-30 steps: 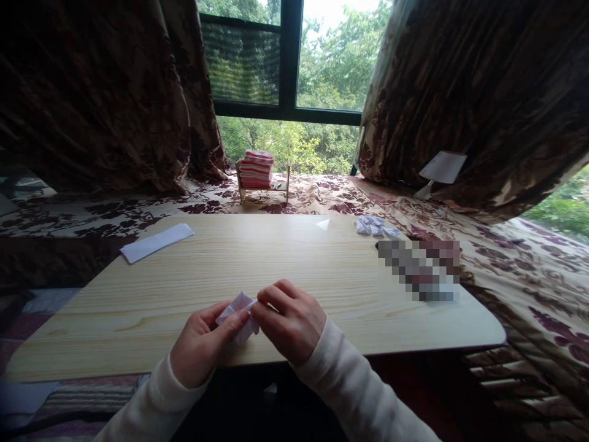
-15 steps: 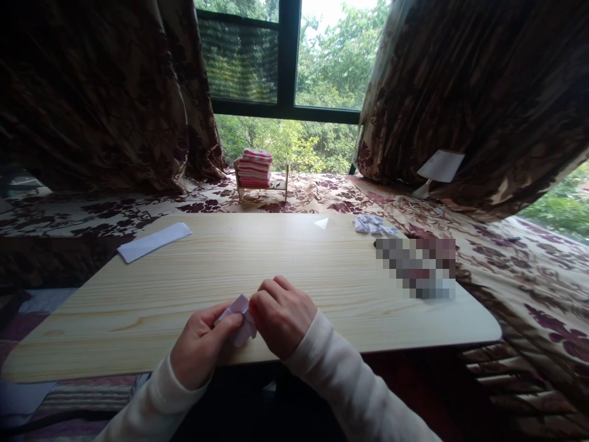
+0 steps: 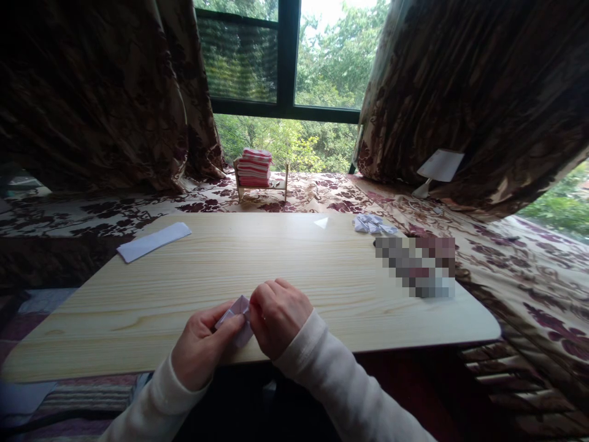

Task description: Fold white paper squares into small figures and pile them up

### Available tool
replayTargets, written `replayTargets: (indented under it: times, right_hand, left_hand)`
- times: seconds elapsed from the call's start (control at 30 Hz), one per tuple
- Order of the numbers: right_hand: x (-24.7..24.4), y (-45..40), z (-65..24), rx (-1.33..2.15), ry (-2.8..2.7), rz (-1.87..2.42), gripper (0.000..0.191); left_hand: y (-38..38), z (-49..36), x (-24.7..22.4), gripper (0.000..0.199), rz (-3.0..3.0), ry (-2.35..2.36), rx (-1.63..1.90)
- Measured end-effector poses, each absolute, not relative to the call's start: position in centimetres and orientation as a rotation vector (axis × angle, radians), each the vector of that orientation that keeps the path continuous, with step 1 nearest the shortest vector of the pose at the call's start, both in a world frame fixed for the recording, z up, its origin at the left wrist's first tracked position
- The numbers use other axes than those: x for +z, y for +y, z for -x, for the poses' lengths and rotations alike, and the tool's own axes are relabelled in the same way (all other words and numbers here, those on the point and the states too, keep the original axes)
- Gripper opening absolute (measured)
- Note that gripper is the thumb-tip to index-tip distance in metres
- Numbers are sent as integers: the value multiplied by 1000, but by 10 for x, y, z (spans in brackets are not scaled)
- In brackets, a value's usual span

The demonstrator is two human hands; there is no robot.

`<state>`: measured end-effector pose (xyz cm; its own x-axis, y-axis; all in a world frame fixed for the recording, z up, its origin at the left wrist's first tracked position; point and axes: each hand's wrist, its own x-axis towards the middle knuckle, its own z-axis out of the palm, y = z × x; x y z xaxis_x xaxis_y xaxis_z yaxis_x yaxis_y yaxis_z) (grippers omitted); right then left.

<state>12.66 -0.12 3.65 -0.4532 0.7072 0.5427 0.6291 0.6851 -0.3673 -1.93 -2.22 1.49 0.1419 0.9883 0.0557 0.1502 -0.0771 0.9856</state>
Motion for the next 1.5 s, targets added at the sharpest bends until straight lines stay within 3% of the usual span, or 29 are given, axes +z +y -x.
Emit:
replayTargets:
  times: [0.3,0.67,0.87,1.07,1.5]
  right_hand:
    - [35,3,-133,342,-2148,1084,6]
    - [20,8,-135,688,-2009,1032,18]
    - [10,4,-131,839,-1925,917,18]
    - [9,10,-129,933,-1883,1036,34]
    - [14,8,-128,978,-1848,974,20]
  left_hand:
    - [-22,17,18,27,-1391,1197,1075]
    - [-23,13,21,22,-1333,1238,1151]
    - [-16,21,28,25,-1422,1144,892]
    - [-13,19,26,24,-1532,1248,926]
    - [-17,19,26,25,-1451,1168,957]
